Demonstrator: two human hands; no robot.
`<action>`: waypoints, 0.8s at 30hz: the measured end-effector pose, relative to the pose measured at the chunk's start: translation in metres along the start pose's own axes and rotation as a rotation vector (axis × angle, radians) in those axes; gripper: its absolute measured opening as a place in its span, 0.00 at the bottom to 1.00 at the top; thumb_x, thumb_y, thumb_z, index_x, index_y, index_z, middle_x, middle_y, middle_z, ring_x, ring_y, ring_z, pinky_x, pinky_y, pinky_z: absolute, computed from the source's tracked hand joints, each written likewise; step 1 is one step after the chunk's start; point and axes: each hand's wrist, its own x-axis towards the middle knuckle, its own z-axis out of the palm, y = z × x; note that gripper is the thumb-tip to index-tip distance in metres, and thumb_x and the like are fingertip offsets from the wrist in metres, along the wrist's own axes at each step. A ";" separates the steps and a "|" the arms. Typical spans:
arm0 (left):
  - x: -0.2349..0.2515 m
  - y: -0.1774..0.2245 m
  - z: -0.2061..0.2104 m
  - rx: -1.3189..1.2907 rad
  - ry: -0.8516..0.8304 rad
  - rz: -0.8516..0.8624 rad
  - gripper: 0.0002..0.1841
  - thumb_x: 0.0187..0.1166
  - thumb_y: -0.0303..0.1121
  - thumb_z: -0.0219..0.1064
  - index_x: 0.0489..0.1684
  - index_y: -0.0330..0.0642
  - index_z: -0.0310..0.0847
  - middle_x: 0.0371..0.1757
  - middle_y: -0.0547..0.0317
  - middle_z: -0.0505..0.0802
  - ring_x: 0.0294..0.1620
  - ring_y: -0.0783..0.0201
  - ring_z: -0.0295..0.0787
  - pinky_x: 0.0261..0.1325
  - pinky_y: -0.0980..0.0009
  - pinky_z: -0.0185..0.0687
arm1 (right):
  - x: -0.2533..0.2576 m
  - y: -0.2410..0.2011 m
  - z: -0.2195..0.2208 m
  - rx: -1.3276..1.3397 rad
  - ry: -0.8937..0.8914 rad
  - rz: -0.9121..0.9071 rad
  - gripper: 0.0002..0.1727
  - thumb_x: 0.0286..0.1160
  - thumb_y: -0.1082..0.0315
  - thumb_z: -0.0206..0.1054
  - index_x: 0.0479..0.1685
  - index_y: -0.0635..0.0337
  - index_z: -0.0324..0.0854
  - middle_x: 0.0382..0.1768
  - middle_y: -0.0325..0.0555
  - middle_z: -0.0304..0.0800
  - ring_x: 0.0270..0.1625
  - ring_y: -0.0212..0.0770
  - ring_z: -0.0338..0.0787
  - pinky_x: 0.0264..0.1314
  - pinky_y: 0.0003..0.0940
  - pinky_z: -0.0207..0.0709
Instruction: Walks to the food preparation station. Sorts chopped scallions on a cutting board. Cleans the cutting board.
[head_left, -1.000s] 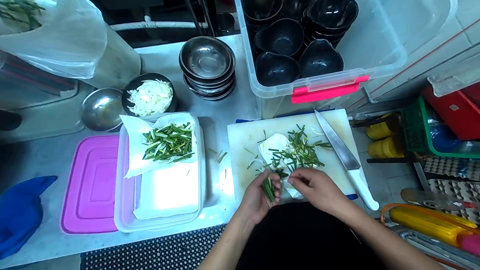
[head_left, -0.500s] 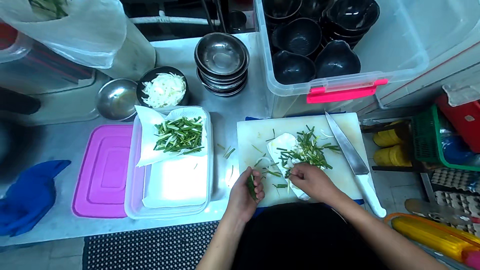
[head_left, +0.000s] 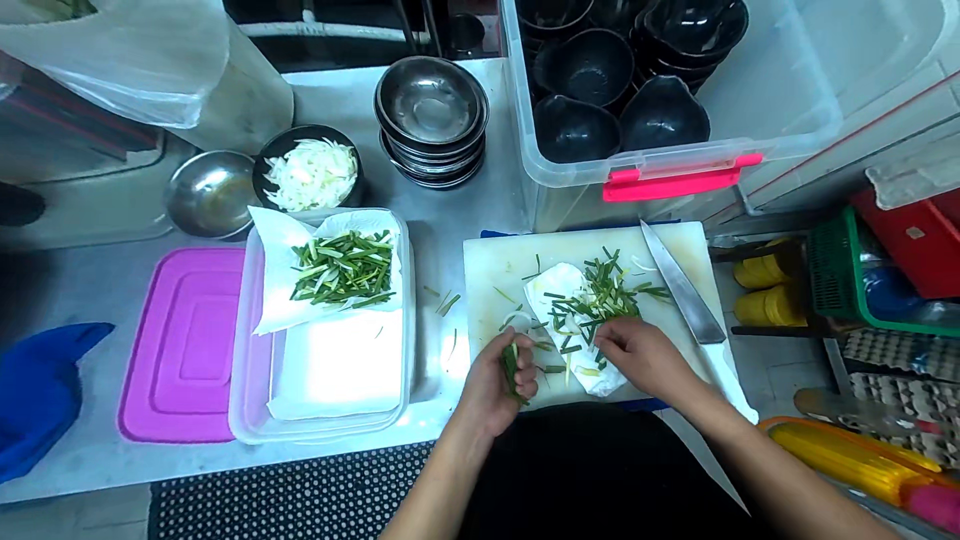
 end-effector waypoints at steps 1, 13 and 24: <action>-0.001 0.001 -0.002 -0.031 0.020 0.007 0.25 0.92 0.53 0.44 0.39 0.46 0.81 0.22 0.63 0.79 0.15 0.70 0.73 0.18 0.77 0.73 | 0.002 0.000 0.008 -0.076 -0.020 -0.037 0.08 0.81 0.61 0.67 0.44 0.51 0.90 0.41 0.41 0.90 0.43 0.41 0.90 0.49 0.49 0.88; -0.009 -0.020 -0.004 -0.063 0.127 -0.077 0.24 0.93 0.49 0.44 0.47 0.41 0.83 0.33 0.50 0.88 0.32 0.56 0.89 0.39 0.62 0.89 | -0.014 -0.018 0.017 0.029 -0.074 -0.032 0.10 0.81 0.58 0.64 0.46 0.50 0.88 0.42 0.38 0.88 0.42 0.36 0.88 0.46 0.42 0.86; 0.003 -0.027 -0.003 -0.019 0.043 -0.141 0.24 0.93 0.50 0.45 0.44 0.42 0.81 0.26 0.57 0.82 0.20 0.66 0.79 0.23 0.74 0.78 | 0.013 -0.007 0.030 -0.289 0.023 -0.269 0.12 0.83 0.60 0.65 0.56 0.43 0.92 0.46 0.41 0.90 0.45 0.42 0.92 0.45 0.47 0.89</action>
